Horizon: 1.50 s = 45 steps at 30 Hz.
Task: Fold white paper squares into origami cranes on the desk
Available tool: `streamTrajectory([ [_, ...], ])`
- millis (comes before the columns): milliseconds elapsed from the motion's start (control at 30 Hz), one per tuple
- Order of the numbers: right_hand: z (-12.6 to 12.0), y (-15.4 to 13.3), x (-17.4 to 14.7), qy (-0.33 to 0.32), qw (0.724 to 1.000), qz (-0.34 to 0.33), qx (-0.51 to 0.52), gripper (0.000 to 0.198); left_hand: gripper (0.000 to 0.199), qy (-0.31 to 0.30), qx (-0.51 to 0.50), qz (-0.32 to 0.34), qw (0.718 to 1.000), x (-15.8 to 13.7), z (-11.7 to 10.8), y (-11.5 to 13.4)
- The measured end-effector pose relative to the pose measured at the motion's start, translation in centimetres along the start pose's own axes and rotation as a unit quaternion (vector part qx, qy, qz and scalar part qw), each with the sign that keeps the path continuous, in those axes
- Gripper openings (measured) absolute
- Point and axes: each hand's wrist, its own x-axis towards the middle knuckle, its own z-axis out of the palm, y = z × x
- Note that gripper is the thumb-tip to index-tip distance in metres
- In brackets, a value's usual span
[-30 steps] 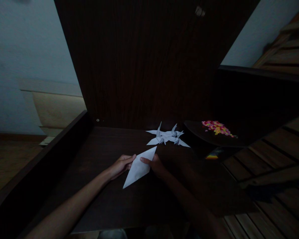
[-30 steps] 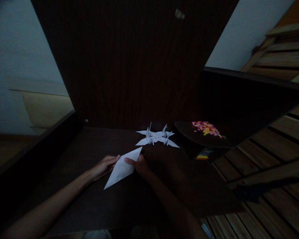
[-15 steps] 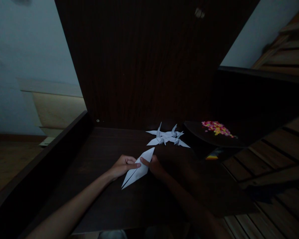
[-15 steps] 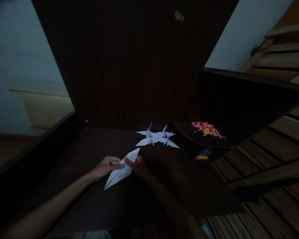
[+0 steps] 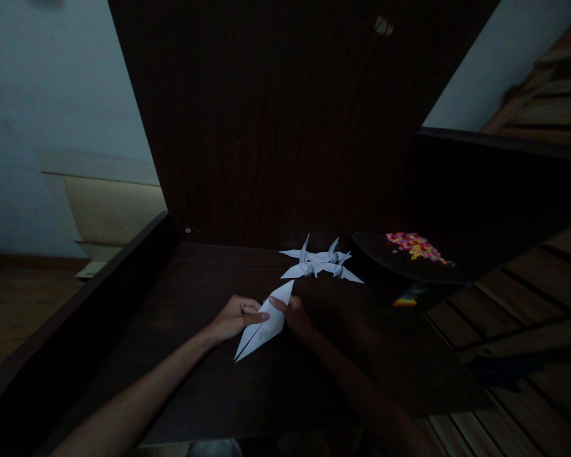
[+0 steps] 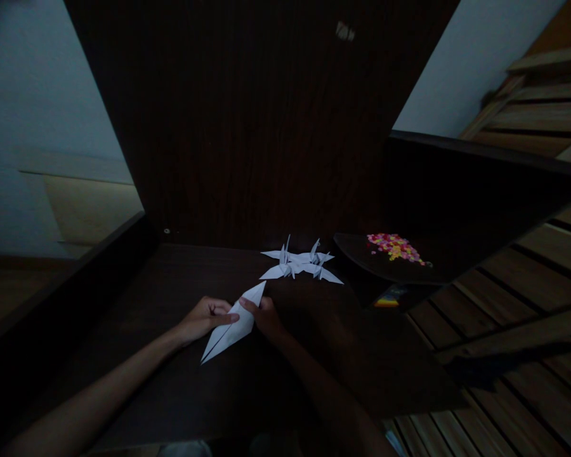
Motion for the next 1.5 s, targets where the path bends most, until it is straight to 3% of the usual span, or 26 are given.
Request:
streamTrajectory([
  [133,-0.2,0.0,0.1,-0.077,0.996,-0.044,-0.004,0.035,0.037,0.069,-0.055,0.014,0.996,0.1,-0.1,0.2],
  [233,-0.2,-0.1,0.0,-0.087,0.994,-0.05,-0.031,0.034,0.036,0.104,-0.065,0.027,0.992,0.3,-0.3,0.2],
  [433,-0.3,-0.7,-0.1,-0.058,0.996,-0.052,-0.04,0.033,0.036,0.039,-0.073,0.016,0.996,0.3,-0.1,0.2],
  [567,-0.3,-0.9,0.0,-0.053,0.996,-0.051,-0.046,0.033,0.041,0.027,-0.084,0.005,0.996,0.2,0.1,0.3],
  [733,-0.6,-0.5,0.3,-0.068,0.995,-0.062,-0.047,0.037,0.039,0.035,-0.094,0.014,0.995,0.4,-0.2,-0.1],
  [1033,-0.8,0.3,0.5,-0.134,0.989,-0.035,0.047,0.04,0.037,0.053,-0.132,0.021,0.99,0.1,-0.3,0.4],
  [1500,-0.7,0.8,0.6,-0.152,0.987,-0.008,0.055,0.04,0.036,0.086,-0.1,0.035,0.991,0.1,-0.2,0.4],
])
